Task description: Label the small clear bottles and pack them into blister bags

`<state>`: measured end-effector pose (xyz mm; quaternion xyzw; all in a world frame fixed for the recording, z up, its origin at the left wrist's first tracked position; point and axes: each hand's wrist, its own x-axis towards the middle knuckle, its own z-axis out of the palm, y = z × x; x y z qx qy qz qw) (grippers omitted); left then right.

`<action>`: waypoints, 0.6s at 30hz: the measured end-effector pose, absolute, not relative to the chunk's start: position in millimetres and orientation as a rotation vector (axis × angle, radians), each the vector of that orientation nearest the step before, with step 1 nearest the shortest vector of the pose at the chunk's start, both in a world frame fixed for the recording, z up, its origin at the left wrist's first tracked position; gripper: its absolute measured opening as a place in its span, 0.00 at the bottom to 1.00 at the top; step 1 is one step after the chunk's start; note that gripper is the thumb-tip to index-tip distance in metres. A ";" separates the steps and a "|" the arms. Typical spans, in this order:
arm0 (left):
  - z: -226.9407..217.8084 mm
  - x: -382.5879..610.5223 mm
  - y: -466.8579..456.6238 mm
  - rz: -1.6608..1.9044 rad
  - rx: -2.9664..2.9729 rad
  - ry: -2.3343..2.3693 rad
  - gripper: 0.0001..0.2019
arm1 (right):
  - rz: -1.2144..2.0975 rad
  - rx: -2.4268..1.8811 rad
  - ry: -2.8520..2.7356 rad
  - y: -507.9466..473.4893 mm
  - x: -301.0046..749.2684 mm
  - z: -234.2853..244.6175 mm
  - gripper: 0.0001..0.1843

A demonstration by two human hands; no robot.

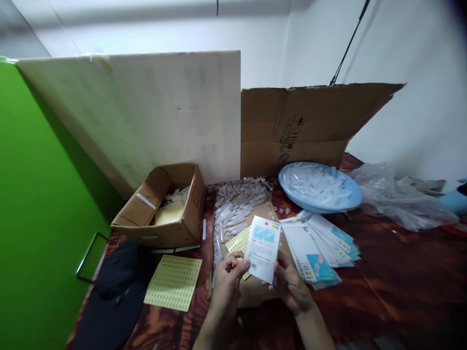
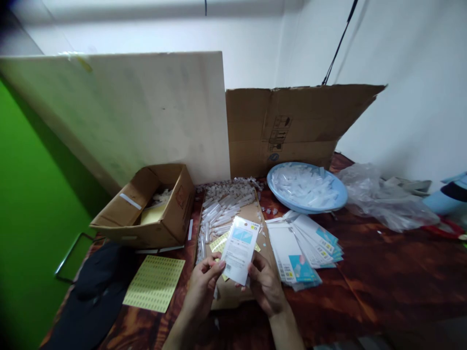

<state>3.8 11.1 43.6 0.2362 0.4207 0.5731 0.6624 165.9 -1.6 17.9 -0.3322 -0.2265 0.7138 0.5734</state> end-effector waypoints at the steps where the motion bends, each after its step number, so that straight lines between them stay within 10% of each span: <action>1: 43.6 3.3 10.8 1.295 0.530 0.945 0.16 | 1.678 -0.774 -0.547 -2.5 166.3 17.8 0.23; 18: 39.9 -4.1 21.8 1.275 0.557 1.048 0.19 | 1.402 -0.919 -0.973 5.4 167.2 12.0 0.16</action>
